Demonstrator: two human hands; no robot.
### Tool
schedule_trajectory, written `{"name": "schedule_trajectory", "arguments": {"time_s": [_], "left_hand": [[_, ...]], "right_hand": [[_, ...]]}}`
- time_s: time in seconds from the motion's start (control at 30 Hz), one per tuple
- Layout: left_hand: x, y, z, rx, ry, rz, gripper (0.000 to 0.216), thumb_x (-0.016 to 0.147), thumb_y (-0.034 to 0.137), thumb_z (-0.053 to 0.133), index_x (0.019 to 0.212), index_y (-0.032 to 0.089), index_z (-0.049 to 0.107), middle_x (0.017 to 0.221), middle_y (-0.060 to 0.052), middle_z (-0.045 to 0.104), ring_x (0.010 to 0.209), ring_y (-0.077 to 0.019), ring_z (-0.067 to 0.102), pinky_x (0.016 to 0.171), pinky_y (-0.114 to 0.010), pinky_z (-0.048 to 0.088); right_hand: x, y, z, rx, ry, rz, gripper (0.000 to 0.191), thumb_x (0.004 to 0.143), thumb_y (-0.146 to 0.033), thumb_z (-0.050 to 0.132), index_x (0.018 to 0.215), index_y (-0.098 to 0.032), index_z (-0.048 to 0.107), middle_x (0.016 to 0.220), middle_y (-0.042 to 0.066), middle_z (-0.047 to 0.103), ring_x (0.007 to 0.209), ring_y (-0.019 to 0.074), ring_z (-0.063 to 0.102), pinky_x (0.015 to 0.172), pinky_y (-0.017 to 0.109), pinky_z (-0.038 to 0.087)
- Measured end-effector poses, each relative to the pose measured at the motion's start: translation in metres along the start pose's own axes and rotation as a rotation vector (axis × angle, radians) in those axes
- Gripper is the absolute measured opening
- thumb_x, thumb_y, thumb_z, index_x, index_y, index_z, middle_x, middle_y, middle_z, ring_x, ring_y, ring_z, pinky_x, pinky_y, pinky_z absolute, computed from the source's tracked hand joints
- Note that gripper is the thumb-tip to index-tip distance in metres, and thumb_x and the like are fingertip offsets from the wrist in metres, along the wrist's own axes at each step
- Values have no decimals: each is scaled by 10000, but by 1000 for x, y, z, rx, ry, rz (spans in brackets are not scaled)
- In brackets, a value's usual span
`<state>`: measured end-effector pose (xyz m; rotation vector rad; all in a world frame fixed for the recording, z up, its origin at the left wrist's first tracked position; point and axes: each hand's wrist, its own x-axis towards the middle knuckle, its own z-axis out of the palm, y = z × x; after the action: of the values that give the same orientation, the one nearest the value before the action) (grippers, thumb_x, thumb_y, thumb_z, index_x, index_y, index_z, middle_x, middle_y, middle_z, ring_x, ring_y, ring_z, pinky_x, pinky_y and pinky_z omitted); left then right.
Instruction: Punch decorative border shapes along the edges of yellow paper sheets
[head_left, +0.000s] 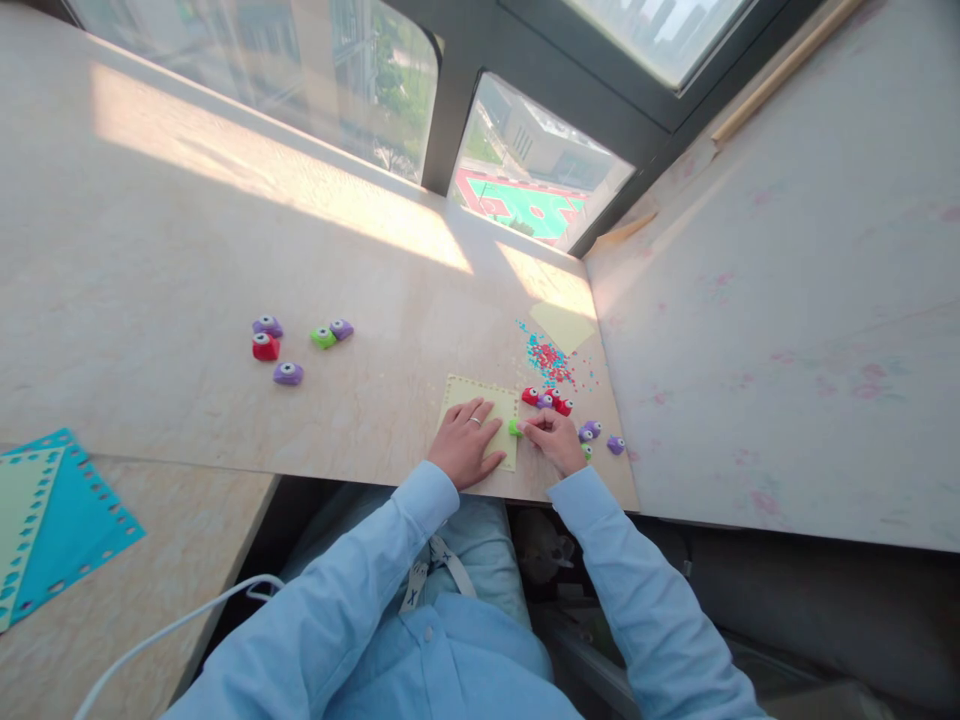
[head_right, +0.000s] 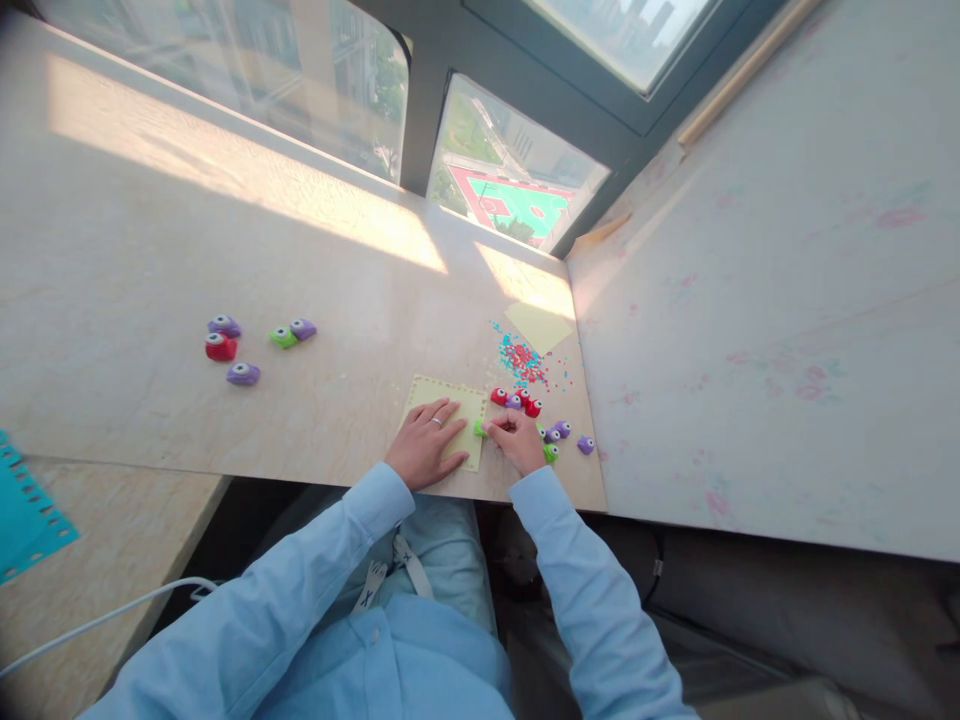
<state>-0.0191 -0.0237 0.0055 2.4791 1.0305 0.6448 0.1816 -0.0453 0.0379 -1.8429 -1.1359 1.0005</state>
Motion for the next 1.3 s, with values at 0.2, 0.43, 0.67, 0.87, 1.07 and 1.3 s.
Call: {"name": "schedule_trajectory", "arguments": {"time_s": [0.2,0.43,0.67,0.87,1.07,1.3], "left_hand": [[2,1,-2,15,-15,-11,463,834,439,659,1226,194,625,1409,-154,544,1356,-327,435,1071,-492,367],[2,-1,0,21,-31,-22,470,829,455,659,1226,204,632,1411,-152,543,1358,-329,431,1073,-495,364],[2,-2,3,-3,-14,-25,467,825,454,668,1219,206,635,1407,-155,546,1357,-334,429,1073,-510,360],[2,-2,2,-10,-15,-27,467,812,436,688,1215,205,639,1410,-154,544,1358,-333,429,1075,-509,359],[2,-1,1,18,-25,-23,461,827,440,675,1219,200,640,1410,-157,545,1357,-333,433,1070,-509,365],[2,3,1,83,-43,-2,472,841,439,665,1233,179,622,1411,-175,539,1356,-352,434,1063,-516,378]], "right_hand": [[1,3,1,17,8,-38,415,555,-540,812,608,-194,590,500,-40,567,434,108,471,464,255,377],[2,12,2,8,15,-121,424,625,-582,751,698,-181,634,562,-5,612,481,122,496,482,257,397],[-9,15,14,-124,94,-288,416,704,-486,716,973,-171,748,728,22,623,589,142,498,571,289,440],[-11,24,-4,-288,239,-373,300,760,-402,650,923,-183,774,708,29,600,622,172,504,673,346,469],[-19,32,-16,-391,360,-421,301,821,-346,572,987,-177,757,735,42,609,648,182,529,668,340,472],[-35,32,1,-350,319,-499,250,858,-297,566,1001,-186,739,717,20,592,578,144,495,571,281,462]]}}
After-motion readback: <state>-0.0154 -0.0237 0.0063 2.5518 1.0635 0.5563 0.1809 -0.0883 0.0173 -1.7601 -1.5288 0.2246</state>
